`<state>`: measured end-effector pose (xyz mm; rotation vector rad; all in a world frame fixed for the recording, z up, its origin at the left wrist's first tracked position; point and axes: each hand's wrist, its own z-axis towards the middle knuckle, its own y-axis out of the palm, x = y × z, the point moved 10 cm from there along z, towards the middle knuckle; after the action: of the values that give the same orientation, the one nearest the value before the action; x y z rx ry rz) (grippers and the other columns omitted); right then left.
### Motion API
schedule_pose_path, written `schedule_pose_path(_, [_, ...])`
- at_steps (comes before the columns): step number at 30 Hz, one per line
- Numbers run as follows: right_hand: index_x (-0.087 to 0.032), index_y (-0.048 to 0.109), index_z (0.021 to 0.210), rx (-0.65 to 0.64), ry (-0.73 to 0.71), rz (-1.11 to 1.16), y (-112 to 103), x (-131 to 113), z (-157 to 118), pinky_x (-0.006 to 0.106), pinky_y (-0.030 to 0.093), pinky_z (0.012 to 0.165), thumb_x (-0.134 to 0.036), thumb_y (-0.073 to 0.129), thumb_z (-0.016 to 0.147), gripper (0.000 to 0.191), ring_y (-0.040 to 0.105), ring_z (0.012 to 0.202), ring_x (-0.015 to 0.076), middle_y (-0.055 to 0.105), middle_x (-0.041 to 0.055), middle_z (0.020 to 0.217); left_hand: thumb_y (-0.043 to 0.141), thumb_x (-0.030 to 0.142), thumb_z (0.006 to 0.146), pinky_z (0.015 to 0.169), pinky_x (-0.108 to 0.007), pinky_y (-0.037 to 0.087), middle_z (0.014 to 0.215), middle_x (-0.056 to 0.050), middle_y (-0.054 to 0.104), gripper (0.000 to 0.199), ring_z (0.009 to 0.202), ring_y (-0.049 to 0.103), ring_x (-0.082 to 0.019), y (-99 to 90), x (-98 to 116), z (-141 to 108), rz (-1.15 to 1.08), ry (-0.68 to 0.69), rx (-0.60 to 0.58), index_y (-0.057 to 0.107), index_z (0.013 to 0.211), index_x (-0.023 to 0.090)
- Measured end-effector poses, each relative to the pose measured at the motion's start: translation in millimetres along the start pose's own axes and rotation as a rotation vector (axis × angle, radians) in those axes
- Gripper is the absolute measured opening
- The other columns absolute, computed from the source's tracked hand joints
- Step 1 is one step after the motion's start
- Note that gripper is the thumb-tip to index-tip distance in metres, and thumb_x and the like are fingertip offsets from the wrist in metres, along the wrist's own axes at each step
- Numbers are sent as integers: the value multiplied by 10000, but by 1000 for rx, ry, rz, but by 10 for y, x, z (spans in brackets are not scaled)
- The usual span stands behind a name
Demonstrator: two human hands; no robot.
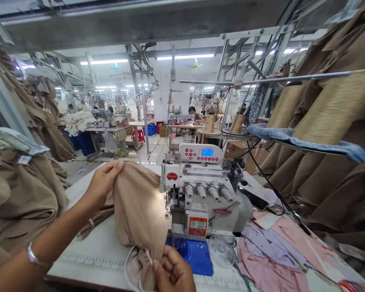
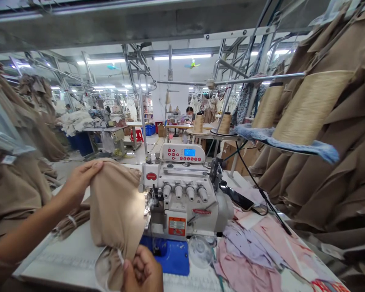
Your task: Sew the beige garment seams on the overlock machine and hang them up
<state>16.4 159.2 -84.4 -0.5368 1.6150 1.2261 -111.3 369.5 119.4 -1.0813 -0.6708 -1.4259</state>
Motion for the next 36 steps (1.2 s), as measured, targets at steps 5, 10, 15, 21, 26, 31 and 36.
schedule_pose_path(5, [-138, 721, 980, -94, 39, -54, -57, -295, 215, 200, 496, 518, -673, 789, 711, 604, 623, 548, 125, 721, 45, 724, 585, 699, 817, 1145, -505, 312, 1501, -168, 402, 836, 1395, 361, -360, 66, 415, 50, 282, 295, -74, 443, 1443, 164])
schedule_pose_path(10, [-111, 704, 841, -11, 60, -64, -188, -325, 233, 132, 359, 366, -686, 778, 707, 596, 501, 369, 62, 629, 1, 564, 472, 786, 833, 1169, -533, 261, 1534, -162, 351, 817, 1420, 311, -364, 835, 571, -1262, 672, 1002, -462, 442, 1433, 233])
schedule_pose_path(15, [-111, 672, 871, -15, 130, -37, -196, -260, 178, 120, 356, 332, -672, 800, 692, 603, 476, 365, 48, 638, 3, 600, 456, 152, 991, 1001, -386, 401, 1044, -60, 711, 228, 970, 620, -198, 1133, 446, -1903, 748, 1149, -411, 663, 1084, 178])
schedule_pose_path(21, [-133, 600, 714, 50, 118, -72, -226, -343, 255, 110, 245, 314, -689, 796, 672, 591, 403, 335, 20, 590, -25, 557, 437, 145, 1011, 981, -403, 456, 1029, -70, 733, 242, 1032, 634, -210, 1108, 539, -1776, 722, 1272, -456, 675, 1057, 152])
schedule_pose_path(26, [-158, 529, 620, 93, 48, -194, -262, -417, 327, 140, 233, 357, -627, 720, 785, 533, 363, 354, 32, 501, -50, 490, 401, 166, 1038, 1042, -380, 456, 1123, -61, 734, 261, 1124, 605, -198, 1114, 508, -1665, 623, 1233, -591, 649, 1117, 154])
schedule_pose_path(31, [-173, 601, 952, 183, -414, -713, -279, -890, 133, 189, 427, 505, -337, 607, 944, 165, 528, 540, 117, 525, -33, 655, 389, 138, 1025, 1047, -405, 448, 1143, -58, 734, 311, 1090, 618, -197, 1120, 434, -1617, 592, 1105, -685, 621, 1223, 200])
schedule_pose_path(36, [-156, 617, 1251, 10, -980, -1436, 198, -1105, -237, 291, 406, 588, -134, 450, 1022, 284, 624, 622, 177, 627, 35, 752, 563, 124, 926, 1033, -419, 469, 1122, -56, 735, 284, 1086, 615, -223, 1098, 439, -1587, 540, 1004, -703, 649, 1187, 195])
